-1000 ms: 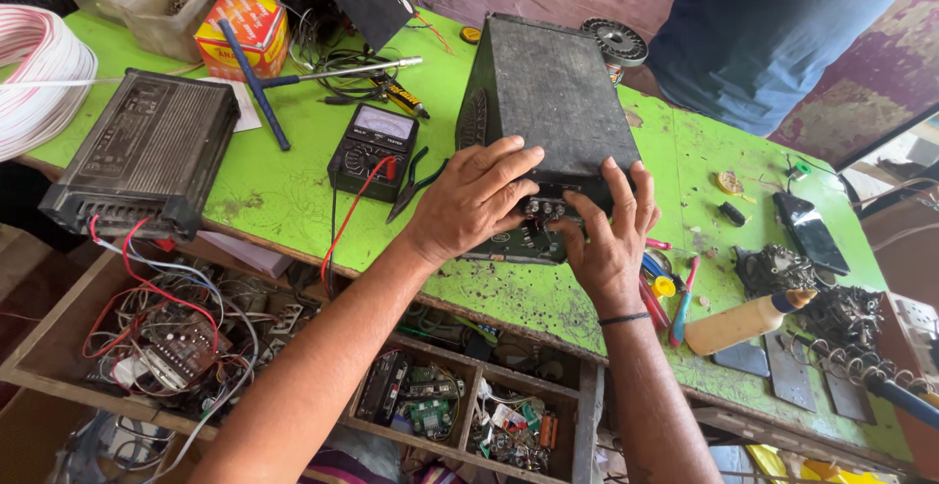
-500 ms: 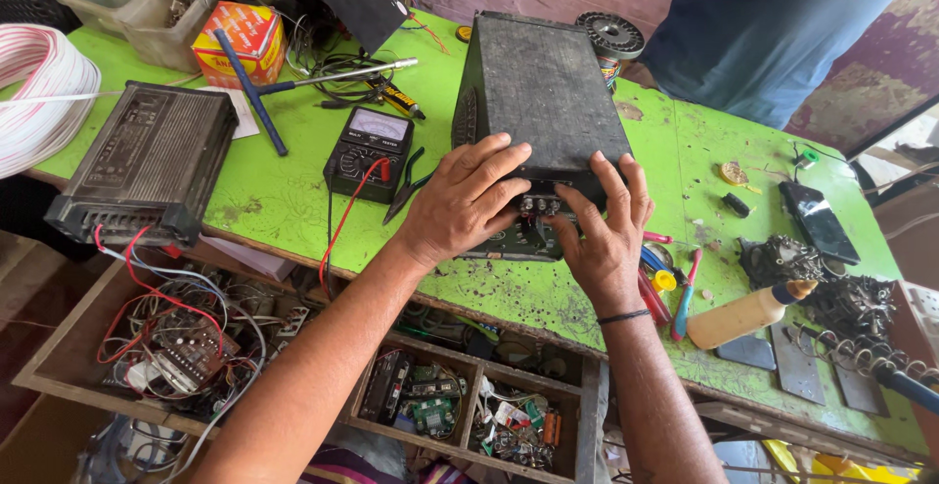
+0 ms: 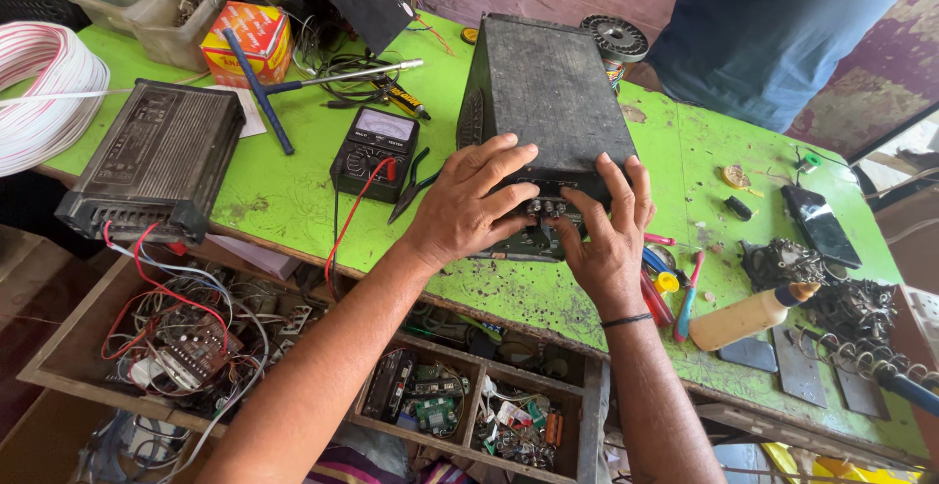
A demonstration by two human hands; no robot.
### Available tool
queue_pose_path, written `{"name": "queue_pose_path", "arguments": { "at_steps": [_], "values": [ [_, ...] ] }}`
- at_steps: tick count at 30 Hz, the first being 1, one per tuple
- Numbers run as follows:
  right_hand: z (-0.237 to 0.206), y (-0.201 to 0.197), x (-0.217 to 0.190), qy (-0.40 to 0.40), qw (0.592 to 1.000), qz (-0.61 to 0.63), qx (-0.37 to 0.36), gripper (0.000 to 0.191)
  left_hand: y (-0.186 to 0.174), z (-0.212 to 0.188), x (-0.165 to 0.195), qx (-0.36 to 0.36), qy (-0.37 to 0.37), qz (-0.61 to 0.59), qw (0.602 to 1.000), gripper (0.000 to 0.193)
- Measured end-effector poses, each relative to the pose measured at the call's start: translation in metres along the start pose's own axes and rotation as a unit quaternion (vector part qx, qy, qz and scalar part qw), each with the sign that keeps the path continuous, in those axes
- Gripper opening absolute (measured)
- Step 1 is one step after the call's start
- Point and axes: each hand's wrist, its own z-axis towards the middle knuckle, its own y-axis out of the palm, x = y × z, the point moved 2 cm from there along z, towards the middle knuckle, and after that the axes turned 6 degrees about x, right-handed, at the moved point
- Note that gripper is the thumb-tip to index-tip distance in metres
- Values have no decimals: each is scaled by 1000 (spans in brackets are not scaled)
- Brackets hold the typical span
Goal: The person removes a small black component from the back of a black box, then uses pliers to cut wires from it. They place the component back into the box and adjust it with both hands.
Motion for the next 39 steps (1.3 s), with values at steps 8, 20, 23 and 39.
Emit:
{"name": "queue_pose_path", "arguments": {
  "at_steps": [8,20,23,39],
  "values": [
    [2,-6,-6,-8,1000,-5,3,43,-2,0,4,-3,-15,-1,1000,42],
    [5,-7,-10,11,1000,-1,8,43,1,0,7,-2,-32,1,999,40],
    [6,-8,-9,34,999,13,-4,47,1,1,7,-4,-34,5,999,40],
    [-48,-7,-7,129,966,139,178,31,1,2,8,10,-39,-7,999,40]
  ]
}}
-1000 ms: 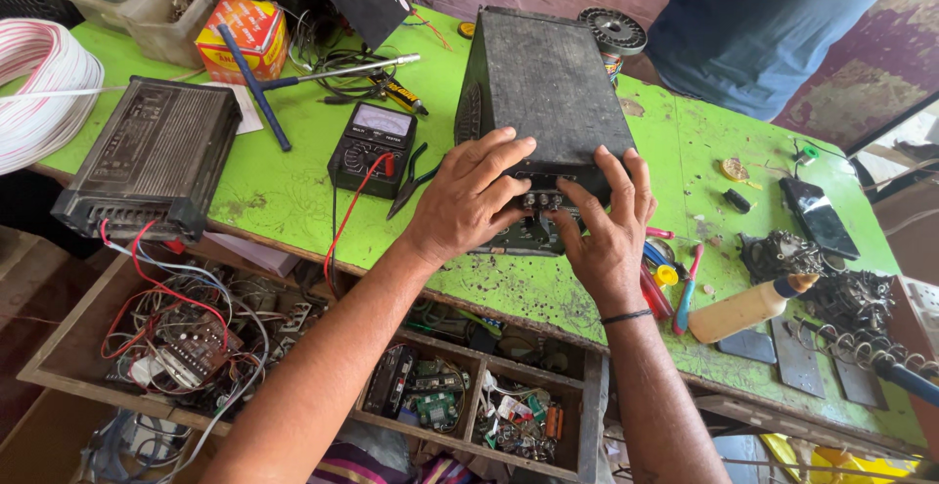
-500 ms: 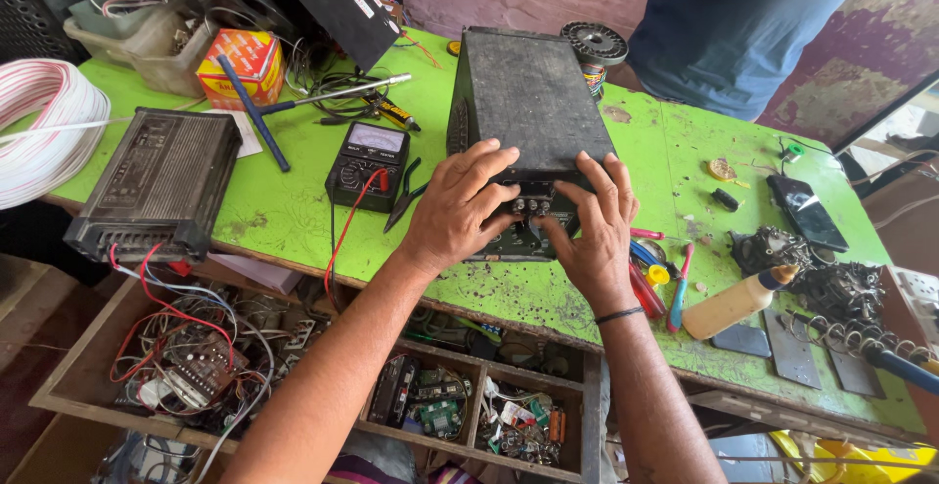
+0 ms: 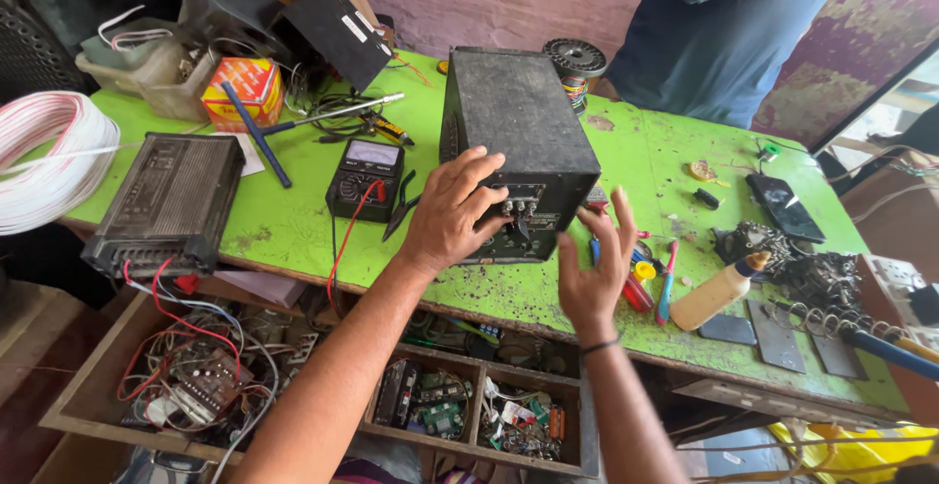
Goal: The person removes a small black component from the back of a black box, then uses pliers to cut wires from it. They place the component back into the box and adjust it with both hands.
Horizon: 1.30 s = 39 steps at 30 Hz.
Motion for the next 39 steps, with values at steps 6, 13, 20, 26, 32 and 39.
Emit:
{"name": "queue_pose_path", "arguments": {
  "at_steps": [6,13,20,26,32,39],
  "values": [
    [-67,8,51,329,918,219,42,14,2,-2,0,5,-4,-1,1000,39],
    [-67,13,49,350,924,133,-74,14,6,2,1,3,-14,2,1000,40],
    [-70,8,43,315,937,133,-75,14,6,-2,0,0,-9,0,1000,39],
    [-72,8,40,307,940,139,-48,13,1,1,1,-10,-3,-3,1000,41],
    [-71,8,37,306,943,115,-59,14,0,1,3,-4,-6,-6,1000,42],
    [-66,7,31,294,950,87,-64,14,-2,2,2,0,-2,-13,1000,42]
  ]
}}
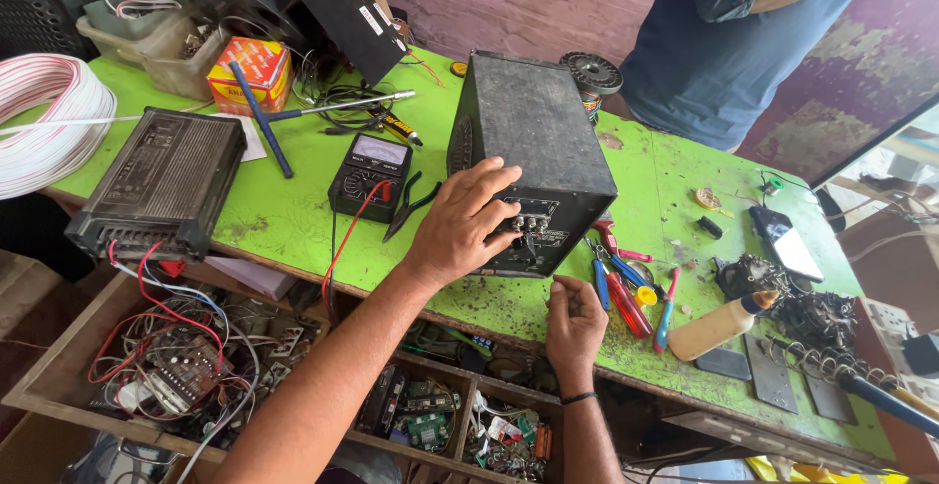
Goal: The person removes a small black component from the back of a black box, then uses pliers to cut wires from it. They place the component back into the box and adjust it with both hands.
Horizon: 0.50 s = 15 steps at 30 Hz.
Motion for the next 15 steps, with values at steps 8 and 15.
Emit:
{"name": "queue_pose_path", "arguments": {
  "at_steps": [8,15],
  "values": [
    [0,0,-2,1,1000,-3,-6,13,2,0,3,0,-10,3,1000,40],
    [0,0,0,8,1000,2,-9,13,-1,2,4,0,-16,-1,1000,39]
  ]
}}
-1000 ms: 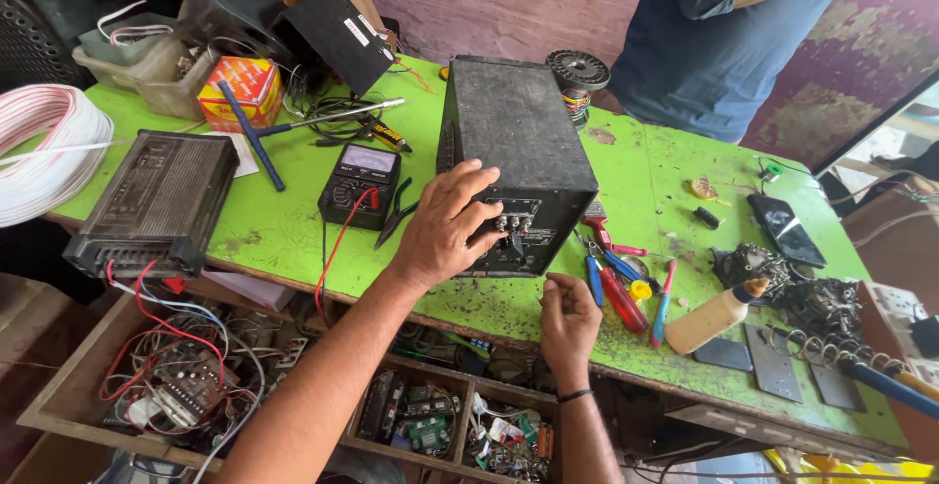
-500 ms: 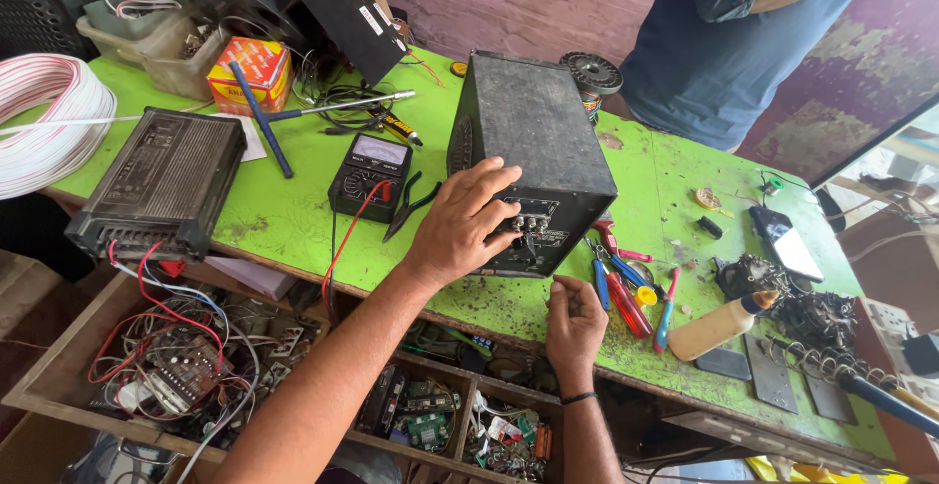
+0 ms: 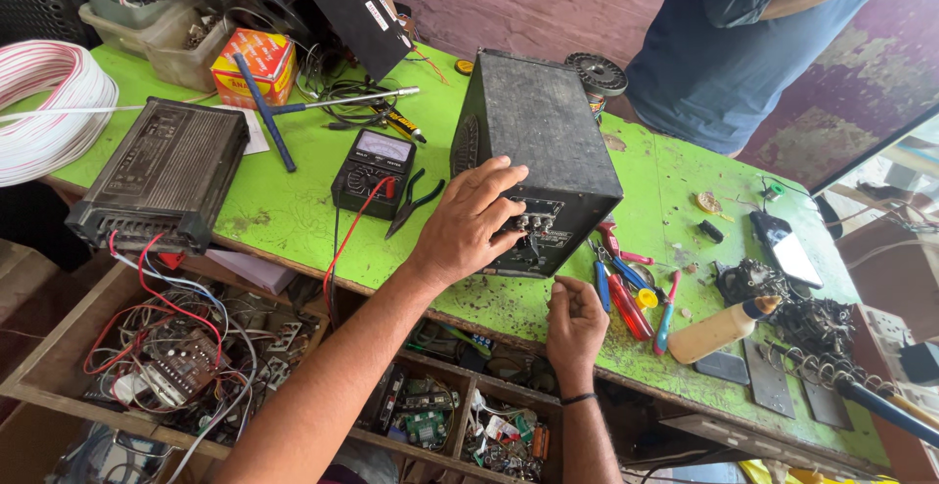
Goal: The person removes a small black component from the back of a black box, then uses pliers to cut wires from it. They place the component back into the box and adjust it with both hands.
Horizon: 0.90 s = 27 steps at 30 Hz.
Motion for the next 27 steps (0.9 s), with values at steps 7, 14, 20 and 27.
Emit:
{"name": "queue_pose_path", "arguments": {
  "at_steps": [7,14,20,27],
  "values": [
    [0,1,1,-11,1000,-5,-4,13,-1,0,0,1,0,-4,1000,39],
    [0,1,0,-8,1000,-24,-1,13,1,-1,-2,2,3,2,1000,38],
    [0,1,-1,-19,999,-26,-5,13,5,-3,-3,3,5,13,1000,38],
    [0,0,-4,-13,999,-30,2,12,5,-4,-4,5,7,9,1000,38]
  ]
}}
